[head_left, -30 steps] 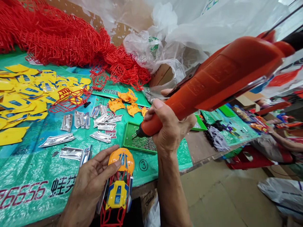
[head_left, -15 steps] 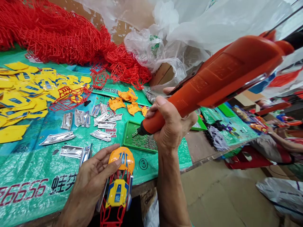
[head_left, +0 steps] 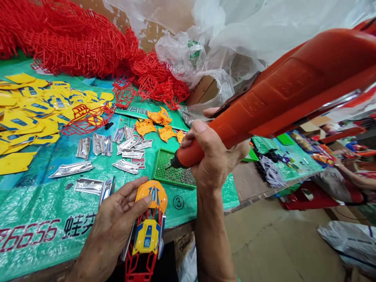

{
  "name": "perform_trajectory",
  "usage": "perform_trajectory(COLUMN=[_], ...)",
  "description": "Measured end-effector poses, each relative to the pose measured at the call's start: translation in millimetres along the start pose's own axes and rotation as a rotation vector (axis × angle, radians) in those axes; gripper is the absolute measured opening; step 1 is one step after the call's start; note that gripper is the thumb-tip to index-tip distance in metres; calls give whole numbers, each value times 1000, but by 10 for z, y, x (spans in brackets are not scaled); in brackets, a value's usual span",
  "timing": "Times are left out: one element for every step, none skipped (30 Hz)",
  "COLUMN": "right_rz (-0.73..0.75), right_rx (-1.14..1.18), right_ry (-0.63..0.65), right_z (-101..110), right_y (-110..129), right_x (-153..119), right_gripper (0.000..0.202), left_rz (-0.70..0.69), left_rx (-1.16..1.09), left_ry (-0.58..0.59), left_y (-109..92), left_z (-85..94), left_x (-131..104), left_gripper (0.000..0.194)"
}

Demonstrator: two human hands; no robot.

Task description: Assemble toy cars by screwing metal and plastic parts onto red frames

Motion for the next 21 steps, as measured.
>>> perform_trajectory(right_rz=[10, 18, 23, 30, 35, 33, 24, 14, 1, -14, -26, -26, -22, -19, -19, -11, 1, 11, 21, 30, 34], right_rx=[1, -5, -14, -17, -13, -5, 6, 21, 30, 31, 23, 14, 5, -3, -11, -22, -33, -41, -47, -45, -38], right_ry=[-1, -3, -5, -3, 2, 5, 11, 14, 14, 9, 3, 3, 6, 9, 15, 10, 0, -12, -21, -22, -17], right_z=[5, 11, 16, 19, 18, 15, 7, -3, -13, -22, -29, -37, -43, -46, -49, -45, -39, -31, -26, -25, -27], right_y=[-1, -3, -4, -3, 0, 3, 4, 6, 6, 4, 0, -2, -5, -12, -22, -31, -37, -43, -46, -45, -40], right_x=[-2, -2, 0, 3, 6, 9, 10, 9, 7, 5, 3, 2, 4, 8, 15, 22, 30, 38, 44, 48, 52], right_gripper=[19, 20, 22, 23, 23, 22, 21, 21, 21, 21, 22, 22, 22, 21, 22, 22, 24, 25, 25, 24, 23], left_rz=[0, 0, -1, 1, 3, 6, 9, 13, 14, 14, 14, 13, 14, 18, 22, 24, 24, 22, 17, 12, 4], left_rx=[-1, -1, 0, 1, 0, -2, -5, -7, -10, -14, -22, -31, -40, -47, -54, -59, -62, -62, -61, -59, -57], left_ry=[-1, -5, -9, -14, -22, -28, -32, -34, -33, -27, -21, -15, -13, -11, -9, -5, 2, 12, 22, 33, 43], left_y=[0, -2, -4, -7, -9, -11, -12, -14, -16, -20, -24, -29, -33, -35, -35, -32, -27, -19, -10, 1, 11], left_z=[2, 4, 5, 5, 6, 6, 6, 5, 4, 1, -3, -6, -8, -11, -12, -13, -14, -15, -13, -11, -8], left_x=[0, 0, -1, -3, -5, -8, -11, -14, -17, -19, -20, -22, -23, -25, -26, -26, -25, -21, -16, -9, -2], left_gripper=[64, 64, 65, 65, 66, 66, 67, 67, 68, 69, 69, 70, 71, 71, 72, 72, 72, 72, 72, 72, 71])
Point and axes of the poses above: each hand's wrist, its own x-axis towards the middle knuckle, its own z-axis out of the back of the hand, y = z × x, the point moved 4 cm from there along x, towards the middle knuckle, and after that the axes turned 15 degrees about x, right-handed, at the moved point
